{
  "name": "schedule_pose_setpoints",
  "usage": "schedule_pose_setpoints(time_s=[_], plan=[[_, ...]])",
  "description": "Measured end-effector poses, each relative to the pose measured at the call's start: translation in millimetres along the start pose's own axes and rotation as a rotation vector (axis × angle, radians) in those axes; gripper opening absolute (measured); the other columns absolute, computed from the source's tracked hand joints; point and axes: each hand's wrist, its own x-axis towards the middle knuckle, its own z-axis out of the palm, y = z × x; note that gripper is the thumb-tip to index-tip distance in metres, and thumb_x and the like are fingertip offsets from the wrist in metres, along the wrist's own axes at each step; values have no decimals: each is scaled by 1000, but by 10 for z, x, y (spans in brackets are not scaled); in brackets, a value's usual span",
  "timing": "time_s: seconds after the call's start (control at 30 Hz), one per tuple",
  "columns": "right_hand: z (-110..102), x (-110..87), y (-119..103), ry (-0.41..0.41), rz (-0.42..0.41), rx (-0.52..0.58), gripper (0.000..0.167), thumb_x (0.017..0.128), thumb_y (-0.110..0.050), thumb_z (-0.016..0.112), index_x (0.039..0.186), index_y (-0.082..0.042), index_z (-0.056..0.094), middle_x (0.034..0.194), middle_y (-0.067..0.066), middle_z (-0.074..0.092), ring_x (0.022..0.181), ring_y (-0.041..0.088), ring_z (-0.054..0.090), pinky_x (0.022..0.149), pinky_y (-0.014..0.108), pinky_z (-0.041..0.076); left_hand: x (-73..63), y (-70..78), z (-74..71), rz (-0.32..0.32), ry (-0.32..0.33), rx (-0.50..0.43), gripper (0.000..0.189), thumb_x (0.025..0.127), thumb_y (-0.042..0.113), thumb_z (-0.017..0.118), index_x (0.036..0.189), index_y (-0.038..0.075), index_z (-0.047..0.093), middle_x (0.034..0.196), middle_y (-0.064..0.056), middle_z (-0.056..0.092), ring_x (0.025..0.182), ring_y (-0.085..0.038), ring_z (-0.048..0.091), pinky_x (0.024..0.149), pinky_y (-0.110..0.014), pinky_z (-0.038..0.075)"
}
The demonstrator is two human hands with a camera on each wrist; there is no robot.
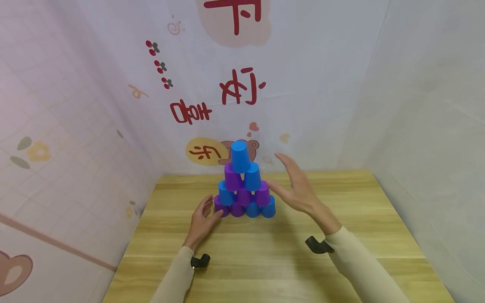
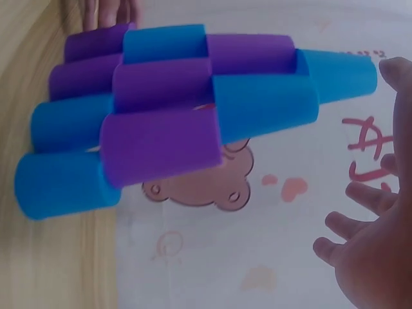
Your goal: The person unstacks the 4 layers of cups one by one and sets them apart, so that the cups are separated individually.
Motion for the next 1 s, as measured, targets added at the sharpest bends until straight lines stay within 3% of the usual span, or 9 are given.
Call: schedule_pose_setpoints(time_s=[0.23, 0.4, 0.6, 1.0], plan=[[61, 185, -178, -16, 32, 62, 87, 103, -45, 78, 177, -31, 35, 184, 2, 40, 170, 36, 39, 134, 76, 36, 22, -21, 55, 14, 24, -29, 81, 101, 13, 88, 169, -1, 46, 169, -24, 56, 160, -47, 53, 134, -61, 45], [104, 317, -275, -24, 53, 111, 86, 103, -47, 78, 176, -32, 37, 182, 0, 42, 167, 38, 43, 133, 74, 40, 40, -4, 86, 20, 30, -19, 78, 99, 10, 89, 167, 3, 50, 168, -23, 58, 159, -45, 54, 134, -58, 46], [191, 457, -346, -17, 30, 163, 85, 102, -41, 81, 175, -29, 39, 180, 1, 47, 165, 36, 47, 133, 67, 45, 41, -39, 114, 44, 36, 26, 74, 98, 10, 90, 164, 9, 57, 167, -19, 61, 157, -42, 58, 134, -57, 47], [330, 669, -480, -1, -7, 242, 84, 102, -32, 84, 174, -25, 42, 175, 4, 53, 162, 37, 52, 132, 66, 48, 40, -80, 145, 59, 39, 36, 70, 97, 10, 90, 161, 11, 60, 162, -18, 66, 153, -42, 62, 132, -60, 49]])
